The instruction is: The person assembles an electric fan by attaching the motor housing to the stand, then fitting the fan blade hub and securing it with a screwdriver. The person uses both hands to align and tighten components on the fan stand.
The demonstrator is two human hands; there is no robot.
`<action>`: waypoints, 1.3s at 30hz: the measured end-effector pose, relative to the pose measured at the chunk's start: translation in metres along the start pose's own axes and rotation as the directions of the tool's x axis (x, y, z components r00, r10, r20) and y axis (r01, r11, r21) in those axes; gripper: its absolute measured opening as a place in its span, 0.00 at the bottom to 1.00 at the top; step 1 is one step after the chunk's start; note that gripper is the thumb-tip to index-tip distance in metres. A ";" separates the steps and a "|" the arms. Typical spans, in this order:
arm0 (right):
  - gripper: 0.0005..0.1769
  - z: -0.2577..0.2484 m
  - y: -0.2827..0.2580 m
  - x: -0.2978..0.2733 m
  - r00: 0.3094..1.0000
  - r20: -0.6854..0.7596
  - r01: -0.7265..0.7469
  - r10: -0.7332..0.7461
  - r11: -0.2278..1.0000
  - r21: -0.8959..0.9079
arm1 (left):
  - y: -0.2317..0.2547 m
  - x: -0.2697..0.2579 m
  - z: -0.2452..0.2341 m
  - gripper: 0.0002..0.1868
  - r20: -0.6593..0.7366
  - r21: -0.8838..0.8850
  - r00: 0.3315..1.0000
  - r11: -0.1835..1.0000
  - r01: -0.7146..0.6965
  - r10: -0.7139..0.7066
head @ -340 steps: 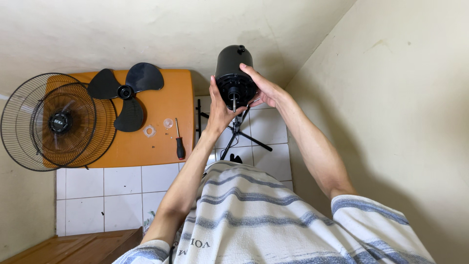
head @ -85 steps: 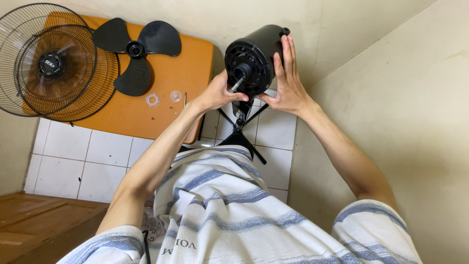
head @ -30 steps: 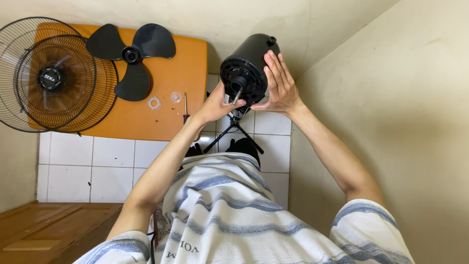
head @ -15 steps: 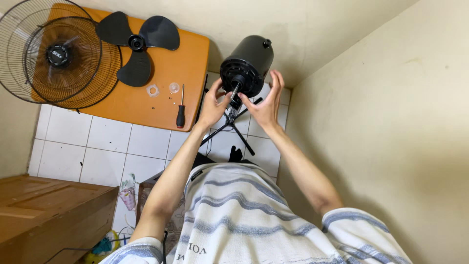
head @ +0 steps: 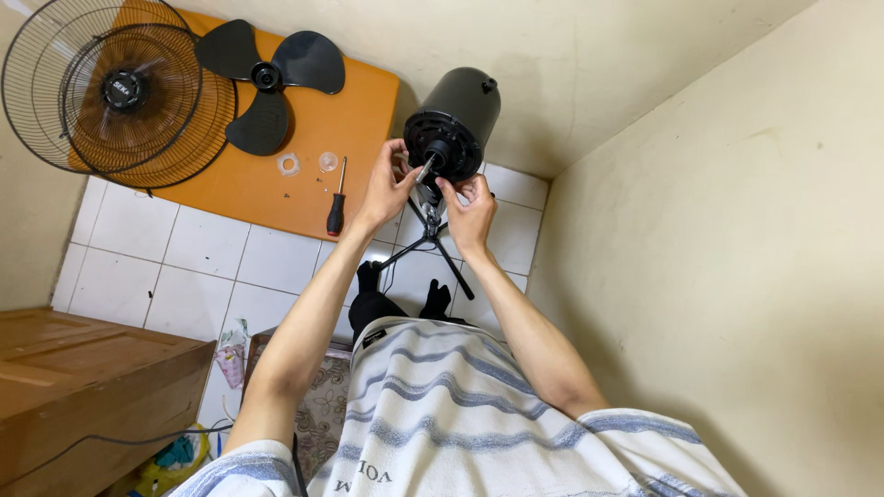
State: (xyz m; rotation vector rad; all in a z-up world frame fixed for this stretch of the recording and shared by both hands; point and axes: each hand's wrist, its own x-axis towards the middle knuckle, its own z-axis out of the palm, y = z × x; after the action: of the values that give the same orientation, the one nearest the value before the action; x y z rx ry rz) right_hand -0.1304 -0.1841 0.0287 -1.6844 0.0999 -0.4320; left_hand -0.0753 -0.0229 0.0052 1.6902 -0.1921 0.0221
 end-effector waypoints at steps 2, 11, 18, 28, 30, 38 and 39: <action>0.13 -0.002 0.008 -0.001 0.998 0.059 -0.036 0.027 0.988 0.148 | -0.003 0.001 -0.004 0.25 0.046 0.030 0.994 0.995 0.098 -0.099; 0.13 0.004 0.017 -0.006 0.982 -0.055 -0.186 0.181 0.978 -0.094 | -0.020 0.014 -0.020 0.20 0.221 -0.124 0.975 0.992 0.000 0.027; 0.13 0.004 0.007 -0.008 0.904 0.012 -0.404 0.428 0.844 0.352 | -0.005 0.040 -0.051 0.21 0.410 -0.008 0.896 0.981 0.192 -0.171; 0.08 0.014 0.031 -0.022 0.826 0.082 -0.443 0.558 0.551 0.707 | 0.095 0.072 -0.032 0.41 0.392 0.225 0.903 0.934 -0.279 0.175; 0.07 0.018 0.033 -0.024 0.827 0.065 -0.404 0.559 0.510 0.760 | 0.107 0.074 -0.023 0.42 0.405 0.302 0.896 0.899 -0.318 0.181; 0.07 0.031 0.034 -0.038 0.859 -0.098 -0.306 0.503 0.657 0.689 | 0.100 0.073 -0.029 0.42 0.443 0.160 0.874 0.941 -0.298 0.201; 0.07 0.035 0.035 -0.039 0.847 -0.138 -0.299 0.513 0.674 0.675 | 0.095 0.075 -0.032 0.41 0.451 0.128 0.870 0.950 -0.285 0.200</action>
State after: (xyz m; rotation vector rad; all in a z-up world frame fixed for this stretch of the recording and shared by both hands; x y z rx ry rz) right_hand -0.1487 -0.1451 -0.0178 -0.8607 0.5151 -0.3330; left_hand -0.0117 -0.0111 0.1120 1.8357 -0.7625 -0.1543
